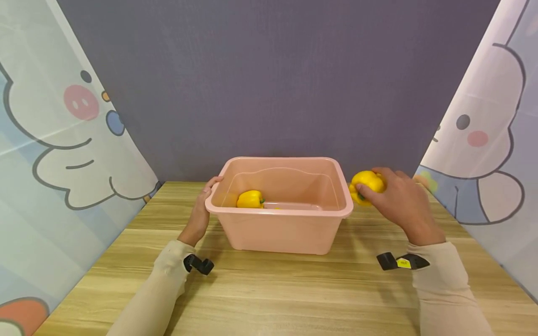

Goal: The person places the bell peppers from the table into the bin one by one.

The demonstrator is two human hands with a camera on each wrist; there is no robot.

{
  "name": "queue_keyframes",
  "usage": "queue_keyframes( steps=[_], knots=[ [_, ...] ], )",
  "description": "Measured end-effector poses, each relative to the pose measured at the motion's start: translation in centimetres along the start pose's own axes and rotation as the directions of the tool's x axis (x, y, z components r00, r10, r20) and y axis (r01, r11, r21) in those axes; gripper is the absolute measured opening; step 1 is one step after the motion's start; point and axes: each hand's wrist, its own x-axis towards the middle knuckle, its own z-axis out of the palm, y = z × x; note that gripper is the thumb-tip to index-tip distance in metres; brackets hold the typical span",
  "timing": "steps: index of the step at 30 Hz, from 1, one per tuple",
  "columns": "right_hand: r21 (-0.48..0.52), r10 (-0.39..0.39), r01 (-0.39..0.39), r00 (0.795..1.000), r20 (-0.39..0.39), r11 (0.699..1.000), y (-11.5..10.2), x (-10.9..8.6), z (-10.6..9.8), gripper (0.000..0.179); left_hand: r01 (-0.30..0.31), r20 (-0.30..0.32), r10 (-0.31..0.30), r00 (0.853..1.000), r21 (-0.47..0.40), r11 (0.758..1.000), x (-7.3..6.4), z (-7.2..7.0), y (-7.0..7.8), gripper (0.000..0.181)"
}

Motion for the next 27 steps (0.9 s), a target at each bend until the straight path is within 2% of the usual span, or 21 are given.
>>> queue_keyframes(
  steps=[14,19,27],
  knots=[
    [-0.007,0.014,-0.014,0.999,-0.049,1.0,-0.9,-0.1,-0.9,0.069,0.001,-0.001,-0.001,1.0,-0.004,1.0,0.0,0.0,0.0,0.055],
    [0.018,0.035,-0.033,0.994,-0.1,0.999,-1.4,-0.4,-1.2,0.065,0.002,-0.004,-0.002,1.0,0.003,1.0,-0.1,-0.1,-0.2,0.055],
    [0.067,0.042,-0.032,0.989,-0.14,0.997,-2.1,-0.5,-1.7,0.061,-0.004,0.001,0.004,1.0,0.009,1.0,0.1,0.0,0.0,0.057]
  ],
)
